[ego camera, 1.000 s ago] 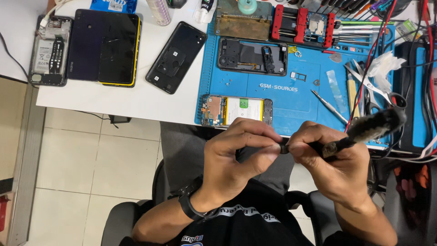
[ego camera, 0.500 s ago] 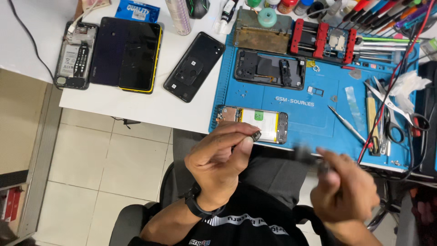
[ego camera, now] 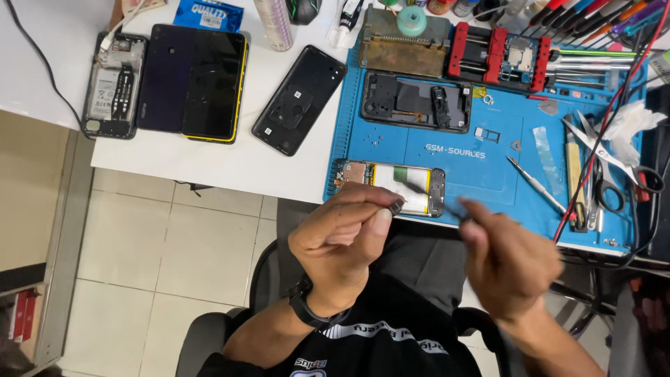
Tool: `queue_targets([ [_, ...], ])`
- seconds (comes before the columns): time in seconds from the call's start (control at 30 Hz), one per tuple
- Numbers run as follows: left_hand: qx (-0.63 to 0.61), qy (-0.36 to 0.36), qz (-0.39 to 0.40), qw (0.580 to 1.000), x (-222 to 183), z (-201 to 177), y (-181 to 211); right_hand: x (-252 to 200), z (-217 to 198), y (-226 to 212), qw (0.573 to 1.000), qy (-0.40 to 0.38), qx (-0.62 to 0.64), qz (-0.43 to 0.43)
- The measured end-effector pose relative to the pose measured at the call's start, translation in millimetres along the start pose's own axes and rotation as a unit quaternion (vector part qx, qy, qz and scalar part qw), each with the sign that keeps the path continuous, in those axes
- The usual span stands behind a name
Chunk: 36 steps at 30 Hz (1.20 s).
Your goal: The person holds a disassembled smartphone, places it on a blue mat, and uses a screwdriver to tighten screws on the device. They then pick up the phone, turn it over, and interact with the screen before placing it back down and continuing to work on the internal components.
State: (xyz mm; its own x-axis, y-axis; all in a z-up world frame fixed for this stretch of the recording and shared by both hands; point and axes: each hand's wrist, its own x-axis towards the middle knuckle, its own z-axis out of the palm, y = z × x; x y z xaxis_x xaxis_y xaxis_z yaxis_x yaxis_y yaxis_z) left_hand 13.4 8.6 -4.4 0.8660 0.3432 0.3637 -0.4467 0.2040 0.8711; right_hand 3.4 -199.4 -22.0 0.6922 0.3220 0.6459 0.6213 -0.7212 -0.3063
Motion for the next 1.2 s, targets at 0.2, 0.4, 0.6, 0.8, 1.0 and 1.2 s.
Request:
queue_targets([
  [0.2,-0.020,0.009,-0.044,0.999,-6,-2,-5,-2,-3,-2,0.999,0.021,0.003,0.037],
  [0.4,-0.104,0.014,-0.041,0.994,-9,4,-2,-1,-17,-16,0.998,0.061,-0.016,0.014],
  [0.6,-0.043,0.071,-0.009,0.996,0,-2,19,16,-51,-30,0.985,-0.027,0.043,0.167],
  [0.8,-0.074,0.048,0.008,0.996,-7,14,35,19,-48,-40,0.994,0.033,0.067,0.083],
  [1.0,-0.084,0.084,-0.003,0.993,-19,4,15,-15,-37,-40,0.974,0.023,0.076,0.212],
  [1.2,-0.064,0.076,-0.036,0.994,-30,9,-3,-29,-10,-22,0.993,-0.046,0.038,0.098],
])
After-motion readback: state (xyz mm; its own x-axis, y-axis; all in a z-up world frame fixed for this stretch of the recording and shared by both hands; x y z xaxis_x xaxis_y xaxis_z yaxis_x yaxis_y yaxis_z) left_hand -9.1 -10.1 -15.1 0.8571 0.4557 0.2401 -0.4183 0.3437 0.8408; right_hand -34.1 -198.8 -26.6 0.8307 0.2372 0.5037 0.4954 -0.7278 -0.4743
